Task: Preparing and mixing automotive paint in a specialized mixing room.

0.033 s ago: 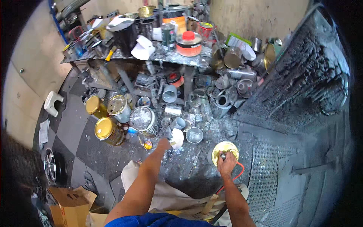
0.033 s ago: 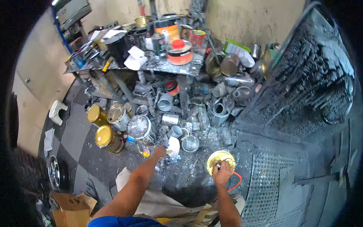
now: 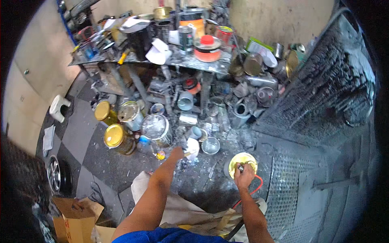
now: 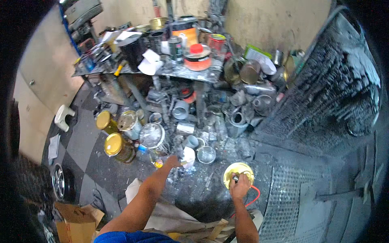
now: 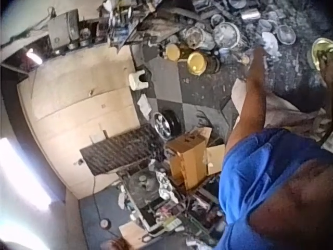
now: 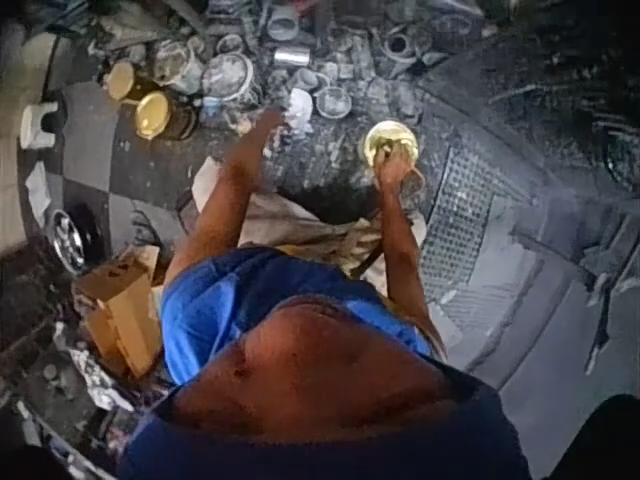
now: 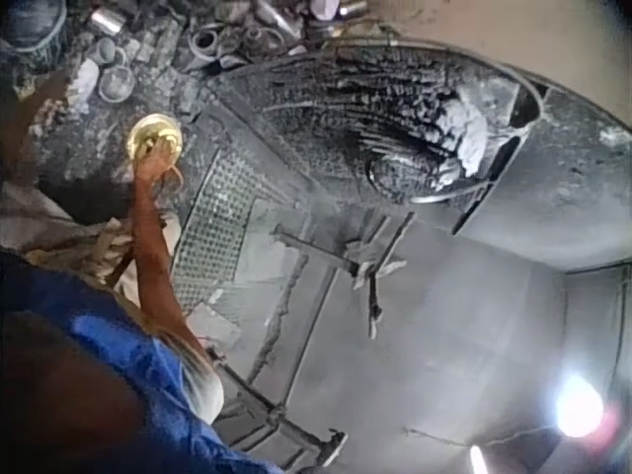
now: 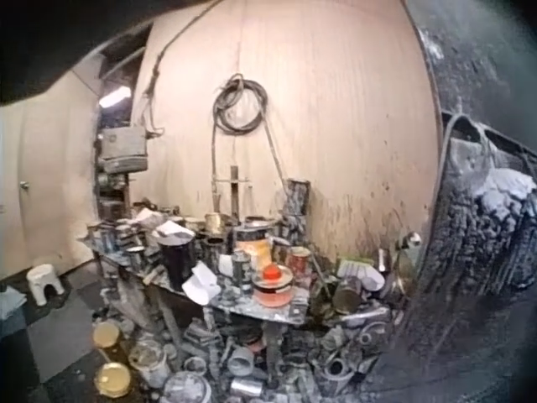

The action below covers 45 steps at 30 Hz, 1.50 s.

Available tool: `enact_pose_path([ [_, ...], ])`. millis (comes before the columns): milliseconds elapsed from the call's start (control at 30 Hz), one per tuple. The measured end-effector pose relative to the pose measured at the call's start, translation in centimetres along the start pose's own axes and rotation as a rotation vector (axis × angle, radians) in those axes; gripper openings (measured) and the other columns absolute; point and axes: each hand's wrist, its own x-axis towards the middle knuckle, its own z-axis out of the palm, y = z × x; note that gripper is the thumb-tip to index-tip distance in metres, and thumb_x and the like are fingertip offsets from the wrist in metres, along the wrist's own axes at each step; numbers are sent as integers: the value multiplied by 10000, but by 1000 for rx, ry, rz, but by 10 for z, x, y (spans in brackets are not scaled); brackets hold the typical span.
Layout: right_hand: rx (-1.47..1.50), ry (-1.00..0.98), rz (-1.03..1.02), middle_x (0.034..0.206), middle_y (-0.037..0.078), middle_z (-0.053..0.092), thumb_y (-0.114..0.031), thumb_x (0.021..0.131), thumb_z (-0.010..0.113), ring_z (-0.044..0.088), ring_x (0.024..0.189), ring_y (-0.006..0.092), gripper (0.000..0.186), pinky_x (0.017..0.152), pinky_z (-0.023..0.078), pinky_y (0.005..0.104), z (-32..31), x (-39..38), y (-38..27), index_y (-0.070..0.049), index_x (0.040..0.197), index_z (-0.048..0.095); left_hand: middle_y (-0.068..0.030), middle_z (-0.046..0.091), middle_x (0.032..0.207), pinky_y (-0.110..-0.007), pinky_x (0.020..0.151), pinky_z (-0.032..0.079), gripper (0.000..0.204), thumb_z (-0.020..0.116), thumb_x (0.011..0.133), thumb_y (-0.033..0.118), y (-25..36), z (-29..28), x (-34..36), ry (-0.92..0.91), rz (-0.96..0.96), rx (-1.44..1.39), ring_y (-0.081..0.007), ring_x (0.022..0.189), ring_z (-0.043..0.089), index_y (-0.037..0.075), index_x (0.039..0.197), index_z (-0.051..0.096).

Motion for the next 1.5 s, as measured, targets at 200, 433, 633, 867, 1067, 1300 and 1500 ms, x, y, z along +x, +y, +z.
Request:
enact_pose_path([
  [200, 24, -41, -73, 857, 194, 648, -358, 939, 654, 622, 846, 426, 341, 769, 450, 511, 4, 9, -10, -23, 871, 654, -245, 697, 1214, -486, 978, 534, 447, 623, 880, 348, -36, -89, -17, -103, 97, 181, -391, 1127, 681, 8, 1148, 732],
  [433, 94, -59, -29, 878, 260, 612, -299, 886, 691, 592, 868, 496, 334, 773, 456, 542, -2, 55, 4, 25, 896, 610, -229, 715, 1145, -518, 936, 525, 481, 602, 971, 459, 35, -218, -263, 58, 198, -79, -425, 1084, 671, 50, 1206, 696],
  [633, 79, -101, -247, 942, 249, 606, -273, 902, 710, 571, 901, 484, 355, 800, 447, 536, 43, 66, 54, 50, 989, 590, -230, 720, 1105, -508, 899, 544, 462, 618, 974, 437, 53, -175, -399, 88, 180, -127, -423, 1047, 682, 51, 1220, 678],
  [867, 6, -47, -358, 976, 221, 647, -342, 983, 652, 621, 916, 436, 375, 806, 498, 511, 9, 41, -9, 24, 1059, 629, -211, 741, 1051, -507, 878, 561, 445, 675, 934, 421, 21, -136, -516, 169, -371, -336, -403, 1008, 706, 32, 1145, 723],
  [1067, -179, -250, -221, 1047, 188, 673, -390, 984, 656, 643, 943, 418, 407, 828, 520, 507, 22, 37, -13, -12, 1131, 648, -203, 746, 1104, -476, 874, 581, 492, 744, 861, 429, -3, -102, -571, 170, -671, -450, -359, 1047, 721, 1, 1104, 754],
  [1300, -53, -303, -327, 1042, 192, 673, -383, 979, 660, 643, 938, 419, 399, 820, 519, 510, 136, 51, 11, -12, 1122, 648, -202, 740, 1114, -481, 909, 551, 436, 675, 941, 415, 0, -115, -573, 199, -633, -415, -377, 1082, 698, 26, 1123, 751],
  [1500, 44, -334, -340, 1039, 196, 672, -377, 975, 664, 642, 934, 420, 392, 813, 517, 512, 163, 34, -23, -12, 1114, 647, -195, 746, 1107, -481, 882, 563, 481, 717, 901, 444, -10, -113, -555, 264, -657, -496, -363, 1067, 708, 19, 1121, 753],
])
